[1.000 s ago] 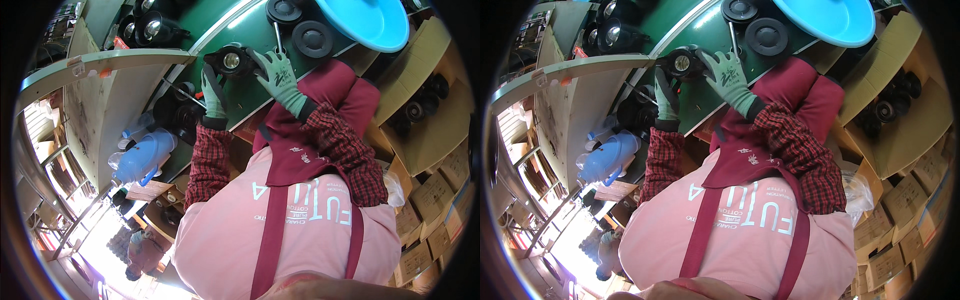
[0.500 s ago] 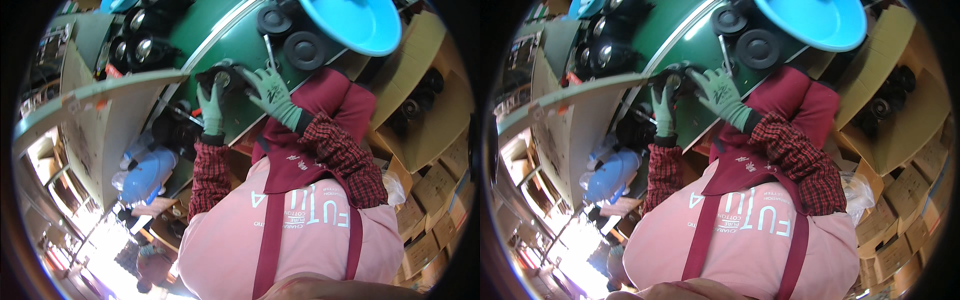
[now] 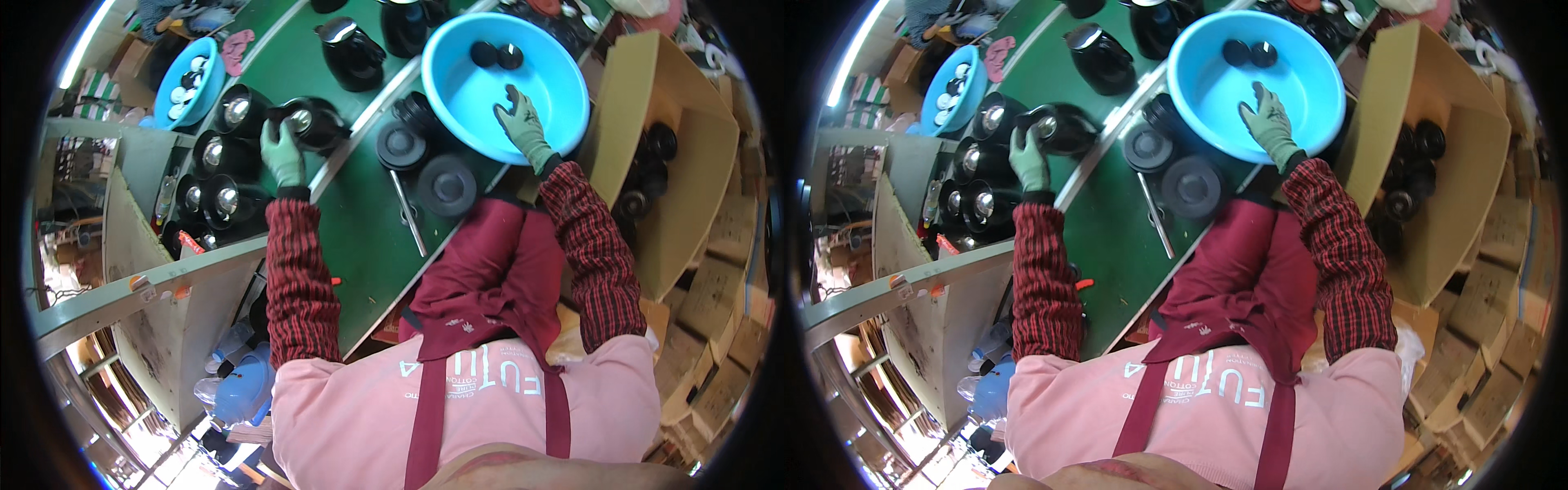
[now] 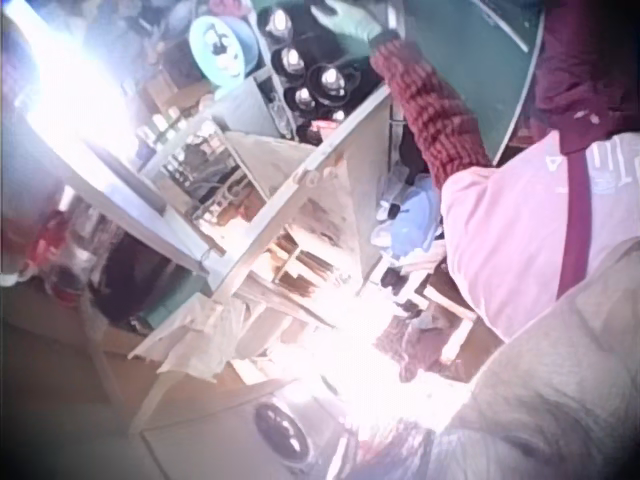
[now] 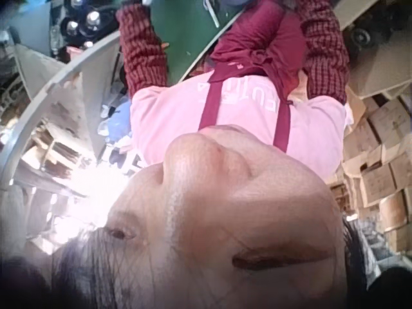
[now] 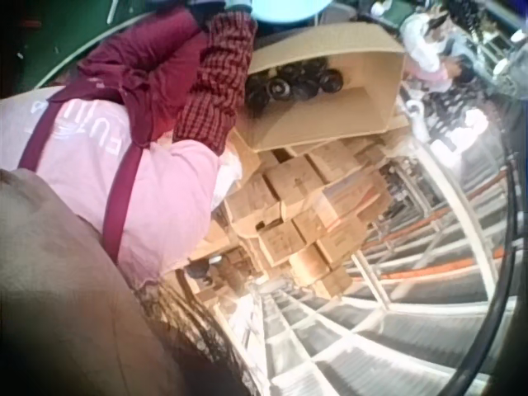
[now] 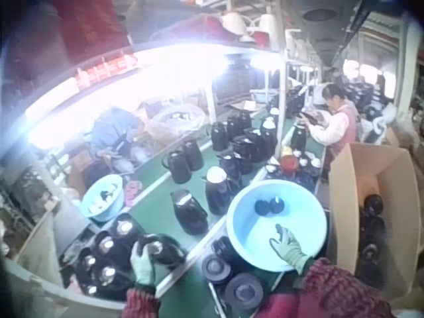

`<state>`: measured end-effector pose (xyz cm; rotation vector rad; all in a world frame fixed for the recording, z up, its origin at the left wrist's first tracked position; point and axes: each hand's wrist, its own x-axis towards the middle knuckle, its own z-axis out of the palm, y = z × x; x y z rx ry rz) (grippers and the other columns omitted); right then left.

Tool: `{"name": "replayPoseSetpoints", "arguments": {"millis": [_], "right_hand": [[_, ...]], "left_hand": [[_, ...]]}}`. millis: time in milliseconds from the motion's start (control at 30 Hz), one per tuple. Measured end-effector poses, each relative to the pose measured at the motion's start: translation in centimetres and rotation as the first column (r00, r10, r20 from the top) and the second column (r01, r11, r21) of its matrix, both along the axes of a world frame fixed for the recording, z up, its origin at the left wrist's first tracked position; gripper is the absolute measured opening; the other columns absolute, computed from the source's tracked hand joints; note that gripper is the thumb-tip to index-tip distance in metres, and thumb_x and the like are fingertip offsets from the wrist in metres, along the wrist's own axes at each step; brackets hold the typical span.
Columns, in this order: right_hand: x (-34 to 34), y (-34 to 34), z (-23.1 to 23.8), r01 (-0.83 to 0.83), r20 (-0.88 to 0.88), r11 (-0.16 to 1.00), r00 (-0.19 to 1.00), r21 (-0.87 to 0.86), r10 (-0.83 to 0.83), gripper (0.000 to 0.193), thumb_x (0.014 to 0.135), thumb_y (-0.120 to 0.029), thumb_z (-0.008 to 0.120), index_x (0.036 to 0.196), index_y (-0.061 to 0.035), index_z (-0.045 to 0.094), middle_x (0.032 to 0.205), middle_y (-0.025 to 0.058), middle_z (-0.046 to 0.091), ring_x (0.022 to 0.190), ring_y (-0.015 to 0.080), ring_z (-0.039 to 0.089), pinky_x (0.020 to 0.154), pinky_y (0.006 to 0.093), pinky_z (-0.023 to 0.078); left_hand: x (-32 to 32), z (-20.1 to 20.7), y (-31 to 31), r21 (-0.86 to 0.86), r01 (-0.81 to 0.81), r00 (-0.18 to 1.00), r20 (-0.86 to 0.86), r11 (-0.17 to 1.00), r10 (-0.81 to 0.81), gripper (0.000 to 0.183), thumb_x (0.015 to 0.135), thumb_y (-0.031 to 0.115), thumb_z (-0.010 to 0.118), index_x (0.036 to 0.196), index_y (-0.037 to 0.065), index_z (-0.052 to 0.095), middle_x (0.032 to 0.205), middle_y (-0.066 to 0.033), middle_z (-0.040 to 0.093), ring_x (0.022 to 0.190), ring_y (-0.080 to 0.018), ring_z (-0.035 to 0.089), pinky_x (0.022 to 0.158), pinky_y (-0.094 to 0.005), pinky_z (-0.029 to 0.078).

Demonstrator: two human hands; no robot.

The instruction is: The person assembles black kettles at a workstation. They pick up kettle bodies and lids, insert a metal rod into the kettle, and place the lid on top. The assembled kettles are set on the green table. The person wears gloves and a pink apron.

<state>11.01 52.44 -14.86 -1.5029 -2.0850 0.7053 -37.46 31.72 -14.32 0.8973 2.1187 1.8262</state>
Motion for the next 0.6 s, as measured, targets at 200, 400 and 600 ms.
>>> {"name": "replayPoseSetpoints", "arguments": {"millis": [200,400,600], "right_hand": [[-2.8,6.7,-3.5,-0.078,0.155,0.997,0.985,-0.022,0.081,0.069,0.093,-0.042,0.074,0.152,-0.0130,0.053,0.145,0.0204,0.057,0.135,0.0422,0.056,0.113,0.0507,0.046],[-7.1,5.7,1.8,-0.248,-0.201,0.960,0.941,0.132,0.271,0.045,0.101,-0.014,0.069,0.146,-0.0106,0.062,0.134,0.0107,0.063,0.107,0.0223,0.067,0.091,0.0335,0.056],[-7.6,2.1,5.6,-0.422,-0.282,0.890,0.844,0.175,0.456,0.039,0.100,-0.004,0.066,0.139,-0.0076,0.068,0.129,0.0115,0.069,0.109,0.0229,0.068,0.092,0.0325,0.055]], "left_hand": [[-3.5,-3.0,8.1,-0.325,-0.132,0.971,-0.232,0.936,0.057,0.050,0.100,0.034,0.071,0.135,-0.002,0.066,0.126,-0.0258,0.069,0.119,-0.0391,0.066,0.103,-0.0456,0.052],[-0.7,1.8,8.4,-0.197,-0.194,0.892,-0.443,0.961,0.089,0.081,0.086,0.027,0.085,0.156,0.009,0.050,0.146,-0.0219,0.054,0.138,-0.0366,0.052,0.113,-0.0468,0.046],[-6.0,9.9,11.1,-0.801,0.080,0.373,-0.528,0.593,-0.763,0.057,0.084,0.020,0.084,0.139,0.024,0.070,0.130,-0.0071,0.072,0.120,-0.0307,0.069,0.104,-0.0411,0.055]]}}
